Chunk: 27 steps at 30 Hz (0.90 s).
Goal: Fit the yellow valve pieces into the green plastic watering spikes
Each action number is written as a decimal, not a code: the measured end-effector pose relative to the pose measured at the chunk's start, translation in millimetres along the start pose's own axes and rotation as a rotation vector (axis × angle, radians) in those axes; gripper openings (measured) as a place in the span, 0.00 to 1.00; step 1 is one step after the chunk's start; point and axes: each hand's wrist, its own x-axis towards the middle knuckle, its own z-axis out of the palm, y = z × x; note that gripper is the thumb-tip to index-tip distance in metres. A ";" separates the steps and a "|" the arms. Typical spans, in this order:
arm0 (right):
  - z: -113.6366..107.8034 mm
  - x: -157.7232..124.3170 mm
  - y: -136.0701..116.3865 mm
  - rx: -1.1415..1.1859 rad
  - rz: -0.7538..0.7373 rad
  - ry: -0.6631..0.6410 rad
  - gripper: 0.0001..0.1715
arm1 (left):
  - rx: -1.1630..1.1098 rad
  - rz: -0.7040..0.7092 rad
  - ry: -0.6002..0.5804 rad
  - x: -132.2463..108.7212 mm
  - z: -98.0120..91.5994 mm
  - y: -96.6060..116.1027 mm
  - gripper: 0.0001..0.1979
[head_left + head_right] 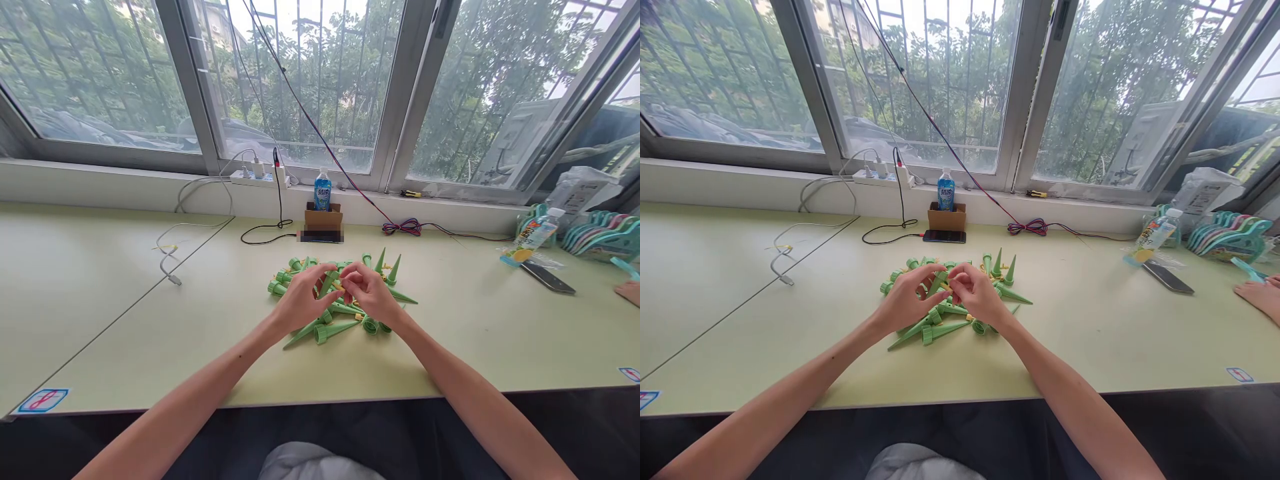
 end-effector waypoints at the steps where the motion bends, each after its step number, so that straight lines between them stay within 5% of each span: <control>1: 0.2 0.3 -0.8 0.012 0.003 0.001 0.10 | 0.000 0.001 0.002 -0.1 0.0 0.1 0.19; 27: 0.2 -0.8 0.2 -0.054 -0.001 0.017 0.08 | 0.009 -0.008 0.031 0.5 -0.4 0.9 0.18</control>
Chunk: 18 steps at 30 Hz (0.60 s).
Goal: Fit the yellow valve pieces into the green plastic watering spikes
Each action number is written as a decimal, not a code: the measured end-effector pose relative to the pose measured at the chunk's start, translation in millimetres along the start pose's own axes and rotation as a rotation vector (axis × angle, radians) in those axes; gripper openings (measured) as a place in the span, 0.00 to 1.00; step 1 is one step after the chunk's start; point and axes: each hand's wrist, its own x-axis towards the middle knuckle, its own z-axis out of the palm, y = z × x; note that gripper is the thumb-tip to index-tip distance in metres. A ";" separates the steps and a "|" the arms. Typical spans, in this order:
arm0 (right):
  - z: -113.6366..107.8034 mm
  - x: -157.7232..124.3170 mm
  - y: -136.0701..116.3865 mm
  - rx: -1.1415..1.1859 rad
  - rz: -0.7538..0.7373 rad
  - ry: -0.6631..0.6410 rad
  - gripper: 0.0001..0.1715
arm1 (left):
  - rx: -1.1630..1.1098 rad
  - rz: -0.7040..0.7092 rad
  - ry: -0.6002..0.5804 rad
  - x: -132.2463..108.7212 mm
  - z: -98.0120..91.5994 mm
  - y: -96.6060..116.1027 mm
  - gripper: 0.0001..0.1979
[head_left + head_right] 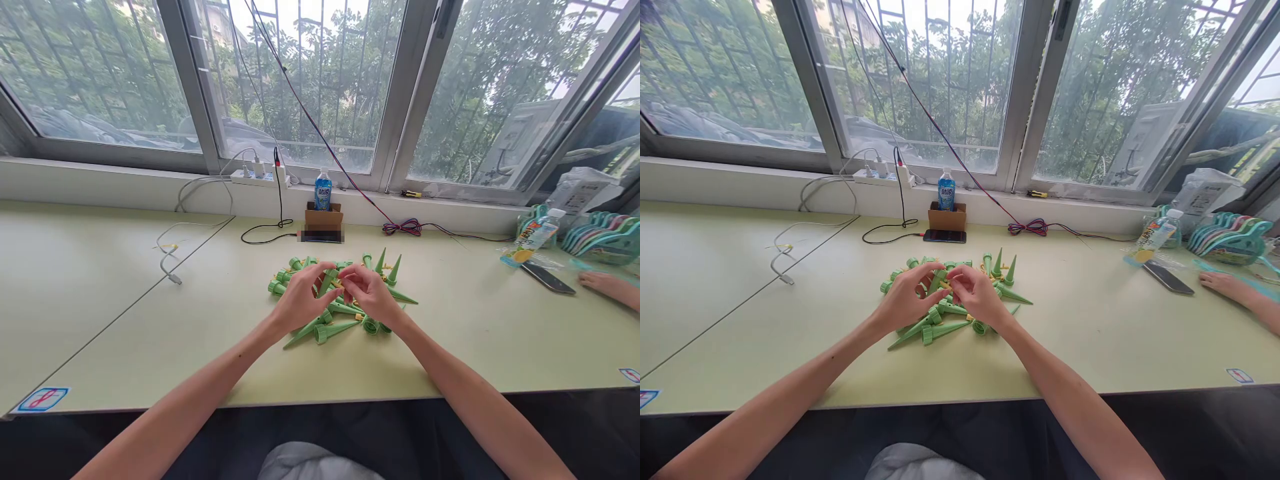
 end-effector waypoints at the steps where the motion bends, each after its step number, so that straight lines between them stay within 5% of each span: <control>1: -0.1 -0.3 0.4 -0.018 -0.007 0.002 0.08 | -0.008 -0.009 0.002 0.3 -0.4 0.5 0.19; 18: 1.3 -1.9 -0.8 -0.324 -0.208 0.086 0.11 | -0.066 -0.111 0.006 3.2 -4.9 6.3 0.20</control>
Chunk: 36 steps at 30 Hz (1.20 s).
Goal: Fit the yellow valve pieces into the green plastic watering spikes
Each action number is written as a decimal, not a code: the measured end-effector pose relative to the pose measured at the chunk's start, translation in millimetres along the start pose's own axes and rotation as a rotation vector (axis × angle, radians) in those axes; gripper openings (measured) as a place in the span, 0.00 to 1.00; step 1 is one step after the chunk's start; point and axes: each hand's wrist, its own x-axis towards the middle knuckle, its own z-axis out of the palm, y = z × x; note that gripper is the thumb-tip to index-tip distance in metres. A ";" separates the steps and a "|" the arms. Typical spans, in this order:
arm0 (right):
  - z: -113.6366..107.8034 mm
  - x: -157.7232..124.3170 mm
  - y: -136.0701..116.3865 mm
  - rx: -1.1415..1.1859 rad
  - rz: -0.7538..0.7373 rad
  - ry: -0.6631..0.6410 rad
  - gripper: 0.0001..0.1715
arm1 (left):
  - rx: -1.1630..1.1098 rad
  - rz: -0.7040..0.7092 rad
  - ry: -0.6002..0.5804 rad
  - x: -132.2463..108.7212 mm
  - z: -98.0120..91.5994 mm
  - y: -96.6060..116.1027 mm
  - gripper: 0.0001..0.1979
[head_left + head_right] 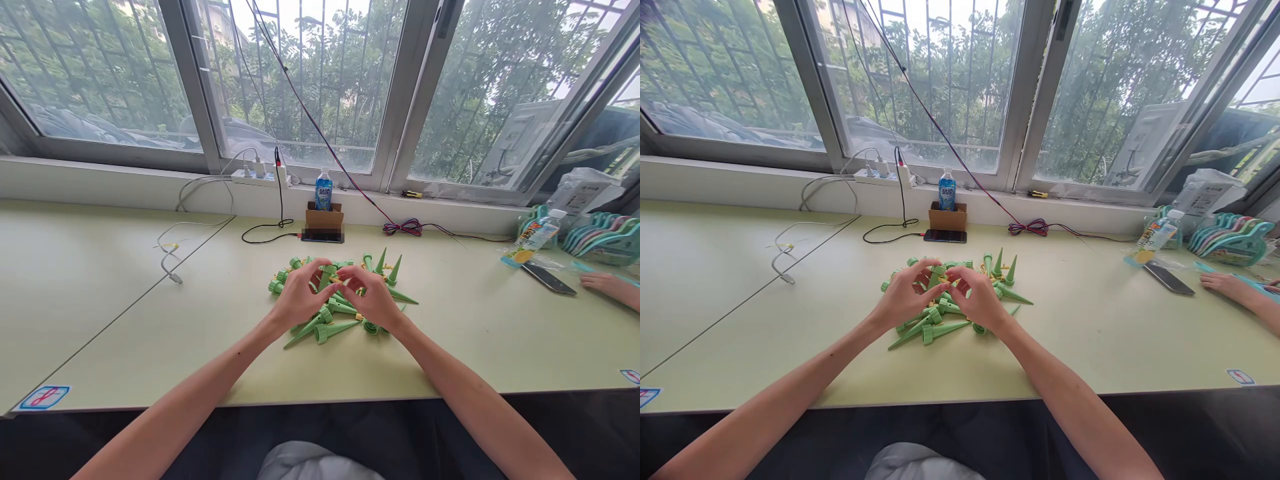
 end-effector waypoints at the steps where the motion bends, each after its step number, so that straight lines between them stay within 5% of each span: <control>1: 0.1 0.2 -0.4 -0.004 -0.006 0.004 0.11 | -0.003 -0.003 -0.003 -0.1 -0.1 0.3 0.20; 36: 0.1 -0.5 3.5 -0.036 0.015 -0.041 0.07 | -0.048 -0.037 -0.054 -2.3 0.5 -0.2 0.22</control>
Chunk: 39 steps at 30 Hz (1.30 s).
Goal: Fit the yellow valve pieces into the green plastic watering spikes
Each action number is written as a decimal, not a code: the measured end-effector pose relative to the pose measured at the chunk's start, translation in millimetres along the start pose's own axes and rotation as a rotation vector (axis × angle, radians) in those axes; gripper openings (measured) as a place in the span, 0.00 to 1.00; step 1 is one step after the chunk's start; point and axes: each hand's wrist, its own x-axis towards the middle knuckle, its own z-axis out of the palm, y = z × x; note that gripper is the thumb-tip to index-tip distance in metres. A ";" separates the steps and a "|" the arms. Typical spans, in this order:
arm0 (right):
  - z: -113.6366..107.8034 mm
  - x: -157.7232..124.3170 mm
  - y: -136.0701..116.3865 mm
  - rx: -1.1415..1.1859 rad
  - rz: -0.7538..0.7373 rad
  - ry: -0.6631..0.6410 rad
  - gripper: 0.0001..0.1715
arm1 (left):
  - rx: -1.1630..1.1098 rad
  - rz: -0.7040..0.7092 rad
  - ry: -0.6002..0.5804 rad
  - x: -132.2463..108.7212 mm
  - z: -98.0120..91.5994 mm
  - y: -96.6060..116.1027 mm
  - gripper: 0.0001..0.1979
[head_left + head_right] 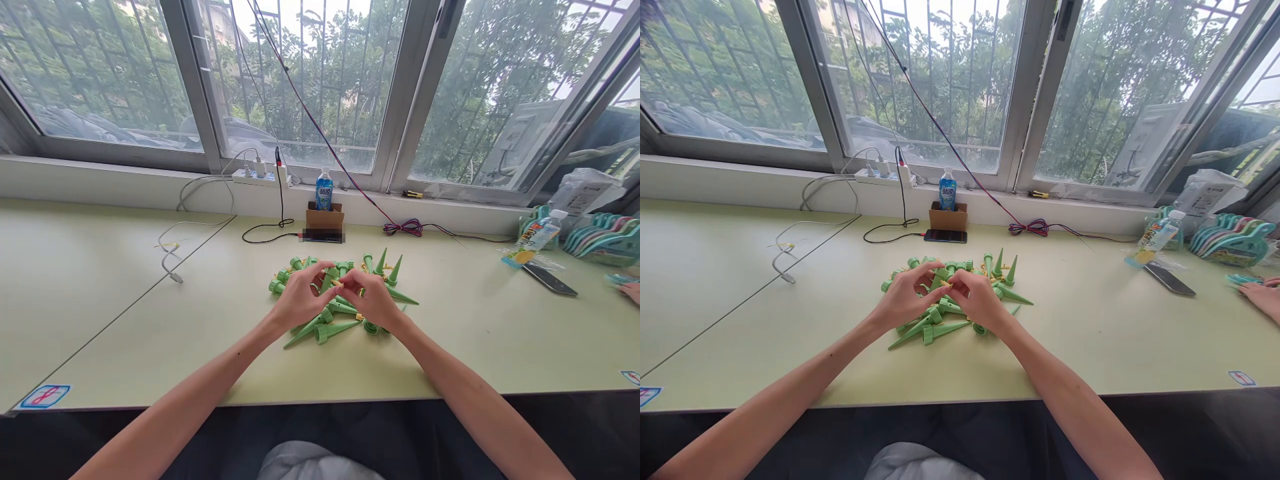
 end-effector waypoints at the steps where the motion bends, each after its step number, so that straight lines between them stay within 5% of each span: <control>1: 0.1 -0.3 0.0 -0.004 0.004 0.001 0.07 | 0.000 -0.001 0.000 0.0 0.0 0.0 0.22; 39: 0.2 -2.1 4.5 -0.054 0.006 -0.044 0.15 | -0.013 0.045 0.021 -0.6 1.1 0.9 0.22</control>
